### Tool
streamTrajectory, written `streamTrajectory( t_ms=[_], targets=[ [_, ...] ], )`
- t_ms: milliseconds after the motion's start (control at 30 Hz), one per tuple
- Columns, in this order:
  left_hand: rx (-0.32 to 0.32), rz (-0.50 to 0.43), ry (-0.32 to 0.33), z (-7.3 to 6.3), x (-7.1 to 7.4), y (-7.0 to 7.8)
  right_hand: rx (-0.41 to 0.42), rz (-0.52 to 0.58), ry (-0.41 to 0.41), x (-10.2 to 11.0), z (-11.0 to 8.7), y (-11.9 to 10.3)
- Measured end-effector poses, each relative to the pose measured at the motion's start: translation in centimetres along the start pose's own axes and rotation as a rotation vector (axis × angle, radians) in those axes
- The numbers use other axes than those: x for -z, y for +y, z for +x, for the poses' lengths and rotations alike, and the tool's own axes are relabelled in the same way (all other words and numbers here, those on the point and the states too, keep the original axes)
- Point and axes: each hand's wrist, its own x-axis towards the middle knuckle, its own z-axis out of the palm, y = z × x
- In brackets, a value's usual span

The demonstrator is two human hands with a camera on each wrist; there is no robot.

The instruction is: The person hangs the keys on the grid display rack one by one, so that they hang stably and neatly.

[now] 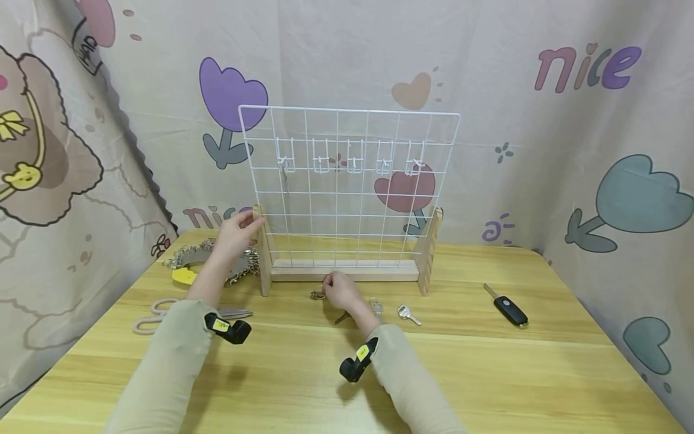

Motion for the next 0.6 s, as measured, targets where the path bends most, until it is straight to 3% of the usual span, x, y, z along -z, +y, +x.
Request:
streamTrajectory(
  t_ms=[367,600],
  targets=[
    [0.009,0.01,-0.003,0.19,0.11,0.05,-0.014,0.132,-0.054,0.47,-0.08,0.16],
    [0.023,0.012,-0.008,0.27,0.08,-0.05,-0.067,0.441,-0.102,0.62,-0.34,0.27]
  ],
)
